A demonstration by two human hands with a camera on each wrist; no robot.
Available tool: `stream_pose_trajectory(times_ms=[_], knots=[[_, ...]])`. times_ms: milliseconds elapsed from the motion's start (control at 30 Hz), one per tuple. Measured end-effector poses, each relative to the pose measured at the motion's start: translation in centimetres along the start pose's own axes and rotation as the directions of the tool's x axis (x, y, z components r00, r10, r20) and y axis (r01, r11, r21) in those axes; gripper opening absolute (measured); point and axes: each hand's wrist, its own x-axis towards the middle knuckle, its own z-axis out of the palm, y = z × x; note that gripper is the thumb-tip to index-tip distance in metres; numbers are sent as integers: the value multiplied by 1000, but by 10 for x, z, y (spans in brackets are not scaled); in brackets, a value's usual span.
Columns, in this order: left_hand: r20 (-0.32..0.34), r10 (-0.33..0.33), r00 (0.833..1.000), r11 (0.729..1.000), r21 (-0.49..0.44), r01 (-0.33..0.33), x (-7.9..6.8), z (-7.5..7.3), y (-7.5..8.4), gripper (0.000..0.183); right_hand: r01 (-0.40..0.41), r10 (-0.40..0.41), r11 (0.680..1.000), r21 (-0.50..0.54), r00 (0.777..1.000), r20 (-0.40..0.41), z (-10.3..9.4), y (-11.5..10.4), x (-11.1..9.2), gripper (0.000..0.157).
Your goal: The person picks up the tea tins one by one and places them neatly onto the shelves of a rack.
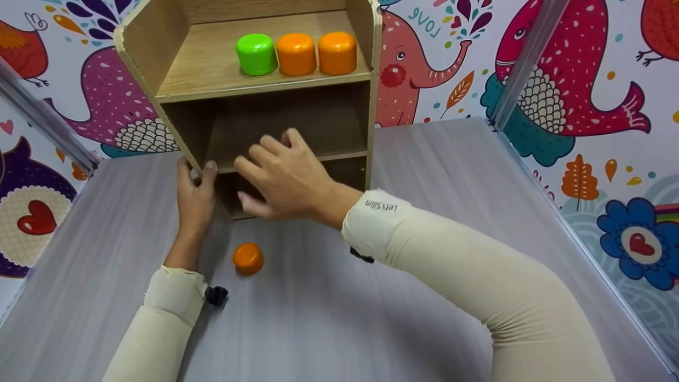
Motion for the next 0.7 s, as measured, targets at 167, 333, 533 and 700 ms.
stream_pose_trajectory(times_ms=[167,333,533,700], knots=[[-1,5,1000,1000,-10,-5,0,-1,0,51,9,-10,1000,11,998,58,15,-17,-16,50],[11,-4,1000,1000,-10,4,0,-1,0,52,33,-34,999,14,993,109,32,-34,-30,53],[19,-10,1000,1000,-16,11,1,-2,0,53,44,-46,999,16,981,189,49,-51,-43,56],[27,-1,1000,1000,-27,2,-2,-3,9,50,53,-54,999,13,973,225,63,-61,-55,56]])
